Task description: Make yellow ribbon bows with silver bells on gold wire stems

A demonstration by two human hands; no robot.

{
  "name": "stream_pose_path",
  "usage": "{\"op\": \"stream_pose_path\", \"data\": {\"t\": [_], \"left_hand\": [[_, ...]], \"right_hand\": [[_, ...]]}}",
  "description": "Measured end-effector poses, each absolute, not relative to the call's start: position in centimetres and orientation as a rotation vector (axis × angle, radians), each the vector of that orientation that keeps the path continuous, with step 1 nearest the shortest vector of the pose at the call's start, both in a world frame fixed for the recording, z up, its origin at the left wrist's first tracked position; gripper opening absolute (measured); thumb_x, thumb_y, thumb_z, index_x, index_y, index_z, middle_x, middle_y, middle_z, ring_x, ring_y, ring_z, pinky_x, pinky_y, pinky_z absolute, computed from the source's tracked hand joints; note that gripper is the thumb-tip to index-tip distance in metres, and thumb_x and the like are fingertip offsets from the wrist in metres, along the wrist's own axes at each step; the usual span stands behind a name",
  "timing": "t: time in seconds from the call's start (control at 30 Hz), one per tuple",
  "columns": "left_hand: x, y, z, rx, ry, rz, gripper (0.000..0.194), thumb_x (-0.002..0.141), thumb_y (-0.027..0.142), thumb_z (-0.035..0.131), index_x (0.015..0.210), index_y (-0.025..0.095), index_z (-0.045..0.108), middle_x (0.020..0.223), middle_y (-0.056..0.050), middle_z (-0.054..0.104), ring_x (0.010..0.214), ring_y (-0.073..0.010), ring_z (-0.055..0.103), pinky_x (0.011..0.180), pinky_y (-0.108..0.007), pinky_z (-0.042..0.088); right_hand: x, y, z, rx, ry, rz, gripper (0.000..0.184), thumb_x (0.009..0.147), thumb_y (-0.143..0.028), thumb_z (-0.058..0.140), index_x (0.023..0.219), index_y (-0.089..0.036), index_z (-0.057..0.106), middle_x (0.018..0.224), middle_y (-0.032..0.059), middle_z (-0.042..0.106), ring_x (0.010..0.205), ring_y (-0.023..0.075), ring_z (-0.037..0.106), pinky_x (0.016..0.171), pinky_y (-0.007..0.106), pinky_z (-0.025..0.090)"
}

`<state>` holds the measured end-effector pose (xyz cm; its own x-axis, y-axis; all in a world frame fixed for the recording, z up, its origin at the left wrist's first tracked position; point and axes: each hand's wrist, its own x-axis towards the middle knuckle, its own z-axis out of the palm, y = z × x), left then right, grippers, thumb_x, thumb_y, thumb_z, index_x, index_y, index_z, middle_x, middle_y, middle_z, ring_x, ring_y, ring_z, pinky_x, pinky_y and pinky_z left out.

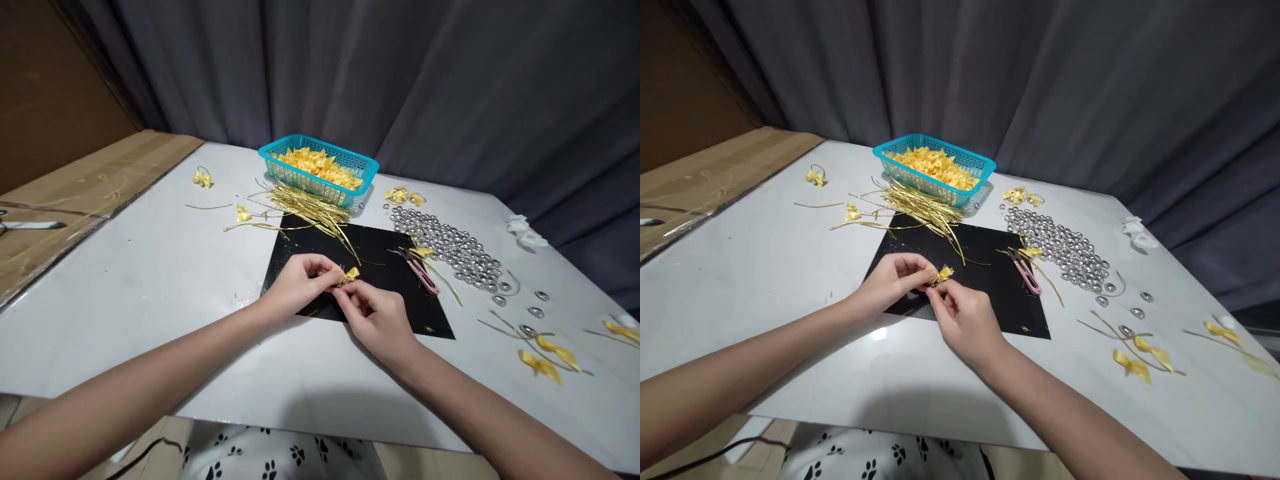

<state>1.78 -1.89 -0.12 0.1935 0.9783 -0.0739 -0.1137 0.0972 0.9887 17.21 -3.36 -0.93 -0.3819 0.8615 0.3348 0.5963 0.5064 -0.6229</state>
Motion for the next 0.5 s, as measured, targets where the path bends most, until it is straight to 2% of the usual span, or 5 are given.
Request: {"op": "stream_pose_path", "data": {"t": [0.3,0.5], "left_hand": [[1.87,-1.98,-0.16,1.146,1.011,1.076,0.008,0.069,0.021,0.066,0.068,0.013,0.065,0.067,-0.001,0.064,0.065,-0.0110,0.057,0.065,-0.024,0.045],[1.88,-1.95,-0.43,1.123,0.987,1.067,0.004,0.069,0.016,0.066,0.071,0.013,0.066,0.071,-0.002,0.067,0.067,-0.0111,0.059,0.069,-0.025,0.046]], "right_hand": [[16.74,-3.67,-0.64,-1.181,-2.016,0.680,0.023,0.086,-0.024,0.044,0.070,-0.015,0.058,0.049,-0.0045,0.037,0.043,0.0067,0.033,0.044,0.020,0.029],[16.58,-3.67,-0.48,-1.230,-1.896,0.814,0.024,0.085,-0.028,0.045,0.067,-0.015,0.056,0.052,-0.0031,0.039,0.044,0.0070,0.032,0.043,0.021,0.028]]}}
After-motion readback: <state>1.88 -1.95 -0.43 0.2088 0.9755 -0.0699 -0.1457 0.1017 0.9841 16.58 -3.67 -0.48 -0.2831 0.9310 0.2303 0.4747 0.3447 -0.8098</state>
